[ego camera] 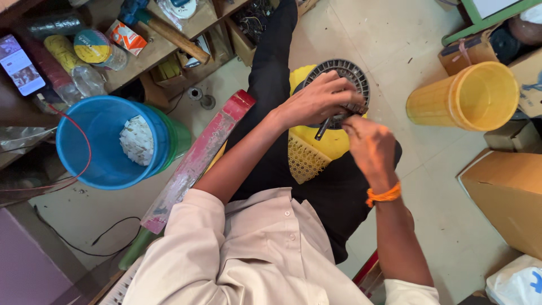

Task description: The person winds copper wire around the poles of a motor stator held in the left hand, using the right hand to guide and wrap the wire. The person rotates the stator as needed to continue winding each pole.

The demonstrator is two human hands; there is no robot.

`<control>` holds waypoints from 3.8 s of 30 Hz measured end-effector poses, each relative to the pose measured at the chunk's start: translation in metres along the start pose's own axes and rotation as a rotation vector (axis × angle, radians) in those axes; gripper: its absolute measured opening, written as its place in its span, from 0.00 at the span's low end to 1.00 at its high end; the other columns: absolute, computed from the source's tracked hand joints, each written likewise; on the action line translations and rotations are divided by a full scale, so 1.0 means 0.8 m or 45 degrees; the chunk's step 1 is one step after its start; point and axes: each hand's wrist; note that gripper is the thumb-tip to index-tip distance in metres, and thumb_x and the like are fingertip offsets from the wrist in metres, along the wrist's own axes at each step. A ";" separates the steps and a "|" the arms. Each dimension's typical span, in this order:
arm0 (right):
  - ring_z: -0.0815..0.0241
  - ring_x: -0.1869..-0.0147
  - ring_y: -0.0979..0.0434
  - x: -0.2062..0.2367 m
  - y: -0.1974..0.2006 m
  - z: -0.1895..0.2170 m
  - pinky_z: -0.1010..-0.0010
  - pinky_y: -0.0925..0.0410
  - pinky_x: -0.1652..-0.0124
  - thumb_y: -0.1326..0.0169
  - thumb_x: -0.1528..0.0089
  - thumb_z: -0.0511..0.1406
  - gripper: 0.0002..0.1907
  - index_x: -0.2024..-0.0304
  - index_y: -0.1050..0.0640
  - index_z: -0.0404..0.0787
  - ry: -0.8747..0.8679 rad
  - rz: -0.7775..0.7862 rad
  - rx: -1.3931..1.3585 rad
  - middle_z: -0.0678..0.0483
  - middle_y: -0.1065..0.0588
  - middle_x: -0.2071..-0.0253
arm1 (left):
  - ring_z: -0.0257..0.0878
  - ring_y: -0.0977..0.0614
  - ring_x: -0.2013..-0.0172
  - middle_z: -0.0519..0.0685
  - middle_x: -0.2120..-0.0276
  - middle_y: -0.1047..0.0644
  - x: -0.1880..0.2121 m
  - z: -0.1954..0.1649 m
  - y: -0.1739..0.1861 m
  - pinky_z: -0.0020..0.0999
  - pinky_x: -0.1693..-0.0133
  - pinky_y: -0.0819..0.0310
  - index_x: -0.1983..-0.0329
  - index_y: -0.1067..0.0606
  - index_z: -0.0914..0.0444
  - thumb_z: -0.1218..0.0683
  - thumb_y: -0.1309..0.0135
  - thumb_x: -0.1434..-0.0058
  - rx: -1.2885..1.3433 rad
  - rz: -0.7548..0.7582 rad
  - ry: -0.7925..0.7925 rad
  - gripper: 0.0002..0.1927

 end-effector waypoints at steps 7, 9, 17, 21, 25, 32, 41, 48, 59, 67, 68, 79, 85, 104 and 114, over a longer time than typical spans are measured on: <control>0.47 0.65 0.20 0.020 -0.016 -0.006 0.61 0.29 0.66 0.38 0.35 0.33 0.05 0.65 0.20 0.39 -0.004 0.049 0.060 0.49 0.21 0.67 | 0.43 0.31 0.35 0.41 0.32 0.32 0.036 -0.003 -0.017 0.45 0.37 0.36 0.54 0.21 0.52 0.51 0.38 0.41 -0.417 -0.119 -0.294 0.12; 0.49 0.63 0.19 0.028 -0.006 -0.006 0.63 0.28 0.63 0.39 0.37 0.32 0.02 0.62 0.18 0.40 0.054 0.007 -0.080 0.50 0.20 0.64 | 0.42 0.30 0.35 0.38 0.33 0.32 0.045 -0.005 -0.026 0.46 0.37 0.36 0.55 0.22 0.49 0.51 0.39 0.40 -0.486 -0.196 -0.310 0.10; 0.53 0.62 0.19 0.032 0.018 0.019 0.67 0.28 0.61 0.40 0.38 0.30 0.03 0.61 0.20 0.37 0.031 0.052 -0.375 0.50 0.21 0.63 | 0.36 0.23 0.54 0.36 0.48 0.23 0.065 -0.003 -0.051 0.38 0.55 0.31 0.45 0.19 0.50 0.53 0.38 0.36 -0.443 -0.090 -0.236 0.15; 0.53 0.70 0.26 0.003 0.039 0.022 0.66 0.34 0.67 0.39 0.37 0.29 0.02 0.63 0.20 0.35 -0.155 0.022 -0.175 0.47 0.24 0.68 | 0.35 0.17 0.59 0.41 0.54 0.19 0.067 -0.015 -0.067 0.29 0.56 0.24 0.49 0.20 0.55 0.54 0.38 0.32 0.170 -0.393 0.098 0.10; 0.56 0.70 0.26 -0.046 0.030 0.018 0.66 0.34 0.67 0.40 0.34 0.28 0.03 0.62 0.22 0.34 -0.073 -0.096 -0.242 0.48 0.25 0.70 | 0.25 0.24 0.70 0.42 0.66 0.16 0.063 -0.038 -0.090 0.23 0.70 0.32 0.54 0.17 0.63 0.56 0.40 0.31 0.944 -0.628 0.825 0.07; 0.73 0.73 0.32 -0.084 0.009 -0.008 0.74 0.36 0.71 0.42 0.34 0.29 0.03 0.61 0.21 0.32 -0.337 0.014 -0.537 0.57 0.27 0.77 | 0.24 0.34 0.79 0.44 0.67 0.17 0.048 -0.047 -0.098 0.22 0.78 0.44 0.53 0.17 0.65 0.54 0.39 0.35 1.684 -0.819 1.277 0.11; 0.76 0.76 0.41 -0.090 -0.011 -0.068 0.78 0.45 0.75 0.36 0.39 0.33 0.06 0.63 0.17 0.34 -0.638 0.165 -0.529 0.65 0.34 0.81 | 0.28 0.25 0.79 0.42 0.70 0.21 0.044 -0.063 -0.112 0.22 0.78 0.39 0.52 0.18 0.63 0.52 0.39 0.35 1.635 -0.910 1.453 0.13; 0.78 0.76 0.44 -0.078 -0.004 -0.126 0.79 0.50 0.76 0.33 0.41 0.33 0.10 0.61 0.17 0.33 -0.759 0.088 -0.674 0.70 0.36 0.78 | 0.30 0.22 0.79 0.48 0.68 0.20 0.020 -0.056 -0.102 0.25 0.79 0.30 0.58 0.17 0.64 0.53 0.39 0.37 0.969 -0.945 1.422 0.10; 0.77 0.78 0.46 -0.037 0.059 -0.087 0.80 0.52 0.77 0.39 0.38 0.31 0.08 0.59 0.19 0.31 -0.938 0.150 -1.058 0.68 0.35 0.78 | 0.40 0.23 0.52 0.40 0.53 0.21 0.005 -0.008 0.001 0.39 0.43 0.31 0.25 0.37 0.51 0.54 0.32 0.40 -0.023 -0.097 0.089 0.41; 0.77 0.76 0.45 -0.025 0.061 -0.031 0.80 0.52 0.75 0.38 0.38 0.30 0.08 0.58 0.18 0.30 -0.870 0.272 -1.049 0.68 0.36 0.78 | 0.43 0.25 0.53 0.41 0.50 0.22 0.006 -0.002 -0.001 0.39 0.42 0.32 0.25 0.40 0.55 0.59 0.34 0.43 0.348 -0.107 0.162 0.44; 0.77 0.75 0.45 -0.023 0.055 -0.029 0.80 0.52 0.75 0.38 0.38 0.30 0.08 0.58 0.18 0.31 -0.837 0.280 -1.026 0.68 0.36 0.77 | 0.43 0.25 0.53 0.41 0.50 0.22 0.006 -0.002 -0.002 0.39 0.43 0.32 0.27 0.38 0.55 0.59 0.33 0.43 0.340 -0.119 0.159 0.41; 0.67 0.77 0.33 0.017 -0.018 -0.014 0.70 0.39 0.72 0.38 0.36 0.30 0.04 0.58 0.17 0.39 -0.320 0.071 -0.182 0.48 0.29 0.76 | 0.41 0.29 0.41 0.39 0.37 0.30 0.027 0.004 -0.023 0.41 0.41 0.36 0.39 0.24 0.40 0.54 0.41 0.38 -0.419 -0.266 -0.286 0.24; 0.64 0.76 0.34 0.020 0.002 -0.007 0.69 0.38 0.73 0.37 0.37 0.32 0.05 0.59 0.16 0.38 -0.451 0.053 -0.296 0.49 0.28 0.77 | 0.40 0.31 0.38 0.36 0.34 0.31 0.039 0.013 -0.042 0.39 0.40 0.35 0.40 0.21 0.55 0.50 0.34 0.35 -0.542 -0.423 -0.399 0.20; 0.77 0.68 0.24 -0.085 0.017 -0.005 0.81 0.30 0.67 0.42 0.34 0.31 0.06 0.62 0.20 0.31 -0.498 0.064 -0.719 0.60 0.22 0.72 | 0.23 0.27 0.74 0.43 0.69 0.22 0.051 -0.041 -0.081 0.24 0.72 0.33 0.61 0.26 0.67 0.60 0.45 0.31 1.107 -0.616 0.864 0.04; 0.74 0.75 0.36 -0.097 -0.002 -0.054 0.76 0.39 0.74 0.37 0.37 0.33 0.07 0.63 0.17 0.33 -0.680 0.200 -0.461 0.59 0.30 0.79 | 0.27 0.29 0.81 0.45 0.73 0.22 0.038 -0.049 -0.102 0.25 0.79 0.37 0.62 0.26 0.67 0.58 0.47 0.32 1.180 -0.777 1.215 0.06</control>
Point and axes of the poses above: each hand's wrist, its own x-axis away from the middle knuckle, its own y-axis out of the back of the hand, z = x × y
